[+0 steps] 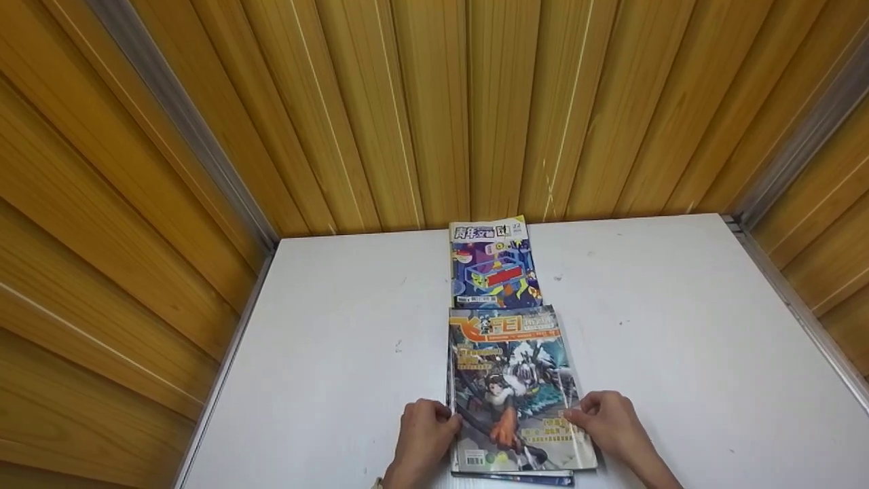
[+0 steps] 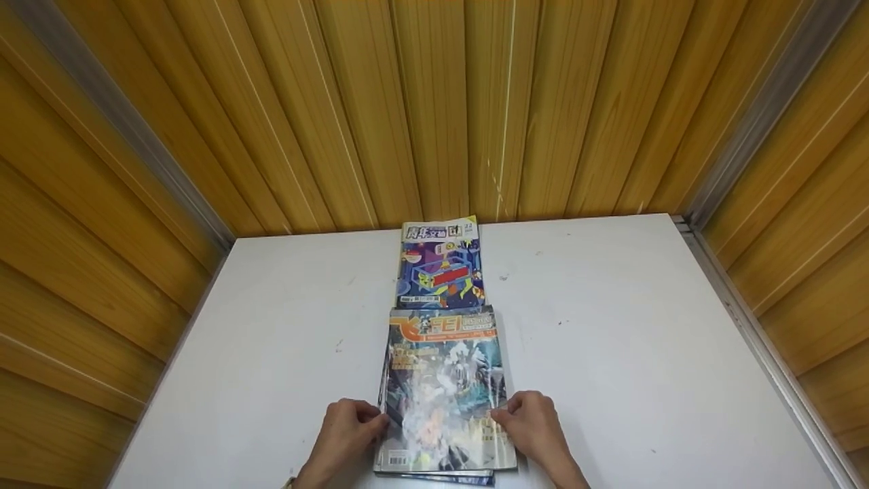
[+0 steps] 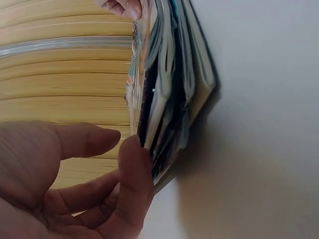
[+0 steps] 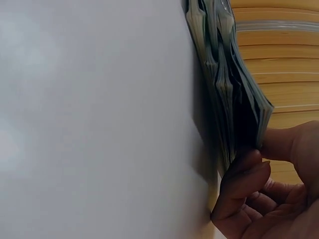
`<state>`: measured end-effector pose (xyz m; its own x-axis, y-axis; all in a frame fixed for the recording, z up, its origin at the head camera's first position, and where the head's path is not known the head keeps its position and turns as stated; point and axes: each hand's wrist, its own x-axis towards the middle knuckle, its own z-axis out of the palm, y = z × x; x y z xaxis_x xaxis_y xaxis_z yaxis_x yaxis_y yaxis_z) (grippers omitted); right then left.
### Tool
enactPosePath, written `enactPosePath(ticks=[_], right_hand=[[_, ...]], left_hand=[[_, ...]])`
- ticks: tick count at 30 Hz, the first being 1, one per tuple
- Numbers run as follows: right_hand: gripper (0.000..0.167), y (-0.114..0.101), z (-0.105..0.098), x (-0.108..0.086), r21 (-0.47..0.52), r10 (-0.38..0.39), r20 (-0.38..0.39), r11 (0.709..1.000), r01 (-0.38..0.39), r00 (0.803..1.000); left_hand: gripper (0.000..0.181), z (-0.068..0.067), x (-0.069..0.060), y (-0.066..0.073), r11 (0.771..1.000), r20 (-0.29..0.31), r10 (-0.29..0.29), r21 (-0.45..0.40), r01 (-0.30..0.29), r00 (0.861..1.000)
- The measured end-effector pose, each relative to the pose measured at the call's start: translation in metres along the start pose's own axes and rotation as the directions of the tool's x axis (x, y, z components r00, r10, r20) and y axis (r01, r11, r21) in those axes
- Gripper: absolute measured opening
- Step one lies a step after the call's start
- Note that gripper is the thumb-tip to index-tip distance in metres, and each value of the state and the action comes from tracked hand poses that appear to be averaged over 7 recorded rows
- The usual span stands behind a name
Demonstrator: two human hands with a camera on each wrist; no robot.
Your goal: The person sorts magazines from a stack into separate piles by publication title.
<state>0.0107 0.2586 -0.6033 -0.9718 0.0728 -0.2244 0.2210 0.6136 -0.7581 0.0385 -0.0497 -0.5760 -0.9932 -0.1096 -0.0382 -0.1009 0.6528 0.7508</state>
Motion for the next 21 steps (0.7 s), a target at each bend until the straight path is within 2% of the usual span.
enactPosePath(ticks=[4, 11, 16, 21], right_hand=[[0.019, -0.001, 0.0, -0.0011, 0.015, 0.009, 0.01, 1.0, -0.009, 1.0], [0.019, -0.0013, 0.0016, -0.0047, 0.033, -0.027, -0.01, 0.999, 0.027, 1.0], [0.019, -0.0015, 0.0025, -0.0071, 0.077, -0.045, -0.016, 0.996, 0.046, 0.999], [0.018, 0.0012, 0.0034, -0.0076, 0.15, -0.02, -0.013, 0.988, 0.022, 1.0]], left_hand=[[0.007, -0.0007, 0.0011, 0.0017, 0.999, -0.001, -0.029, -0.034, 0.029, 1.0], [0.011, 0.0005, 0.002, 0.0042, 0.995, 0.014, -0.076, -0.06, 0.076, 0.997], [0.011, 0.0022, -0.0012, 0.0034, 0.995, -0.012, -0.072, -0.07, 0.071, 0.997], [0.008, 0.0033, -0.0041, 0.0027, 0.994, -0.012, -0.063, -0.092, 0.061, 0.998]])
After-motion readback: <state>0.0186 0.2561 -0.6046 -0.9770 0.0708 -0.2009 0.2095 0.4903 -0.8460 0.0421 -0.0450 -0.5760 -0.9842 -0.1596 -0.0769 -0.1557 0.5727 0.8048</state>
